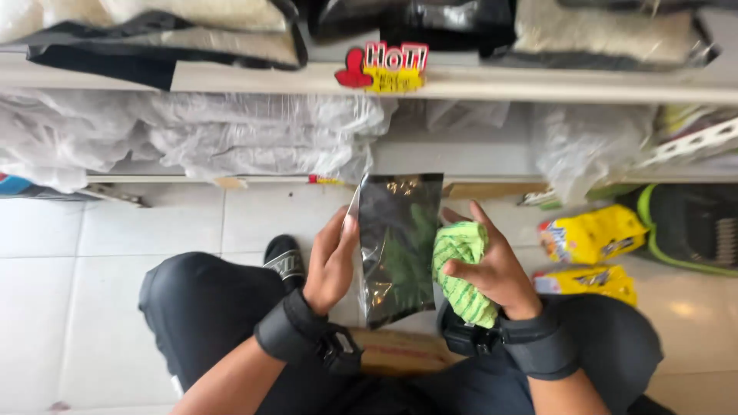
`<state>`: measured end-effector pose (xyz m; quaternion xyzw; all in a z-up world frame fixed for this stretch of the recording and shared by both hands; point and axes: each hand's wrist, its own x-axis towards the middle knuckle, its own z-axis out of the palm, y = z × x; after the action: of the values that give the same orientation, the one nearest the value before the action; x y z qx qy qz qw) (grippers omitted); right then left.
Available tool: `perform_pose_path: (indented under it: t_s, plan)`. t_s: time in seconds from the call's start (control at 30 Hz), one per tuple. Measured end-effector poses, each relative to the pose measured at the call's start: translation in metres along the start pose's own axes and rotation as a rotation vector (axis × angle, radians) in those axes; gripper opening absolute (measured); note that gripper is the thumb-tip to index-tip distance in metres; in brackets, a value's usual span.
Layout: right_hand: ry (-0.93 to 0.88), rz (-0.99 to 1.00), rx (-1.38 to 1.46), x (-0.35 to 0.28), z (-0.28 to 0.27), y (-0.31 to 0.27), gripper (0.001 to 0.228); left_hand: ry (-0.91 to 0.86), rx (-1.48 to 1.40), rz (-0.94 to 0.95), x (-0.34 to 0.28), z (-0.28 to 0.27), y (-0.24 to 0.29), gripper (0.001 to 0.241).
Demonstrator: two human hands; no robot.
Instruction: The person wipes packaged food items clean with a cloth, then places them onto a grocery store shelf. The person holds each package with one hand while wiping it with the cloth in the other hand, occasionally flipping and rotating the package with both hands to wipe all surfaces before placing it on the shelf.
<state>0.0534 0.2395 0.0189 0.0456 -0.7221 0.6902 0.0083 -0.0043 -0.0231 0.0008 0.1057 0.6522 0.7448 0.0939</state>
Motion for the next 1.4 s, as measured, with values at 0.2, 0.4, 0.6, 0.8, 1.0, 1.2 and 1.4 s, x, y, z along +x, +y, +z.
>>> perform_pose_path:
  t_s: [0.2,0.4,0.6,0.8,1.0,1.2,1.4]
  plan:
    - [0.014,0.274,0.185,-0.021,0.023,-0.013,0.035,-0.026,-0.044,-0.202,-0.012,-0.009,-0.036,0.038]
    - [-0.167,0.343,0.043,-0.035,-0.006,-0.024,0.014,-0.467,0.134,-0.066,0.007,0.001,0.024,0.070]
    - [-0.296,0.323,0.248,-0.045,-0.034,-0.033,0.019,-0.860,0.093,0.005,0.015,0.018,0.004,0.094]
    - [-0.398,0.059,0.154,-0.050,-0.060,-0.042,0.050,-0.909,0.287,0.132,0.021,0.026,-0.013,0.097]
    - [0.196,0.135,0.460,-0.059,-0.098,-0.006,0.066,-1.148,0.299,-0.291,0.029,0.017,-0.004,0.079]
    - [-0.063,0.316,0.133,-0.023,-0.064,0.030,0.049,-0.680,-0.124,0.063,0.006,0.005,0.009,0.060]
    - [-0.522,0.333,0.442,-0.023,0.015,-0.014,0.058,-0.667,-0.075,0.261,0.003,0.005,0.118,0.043]
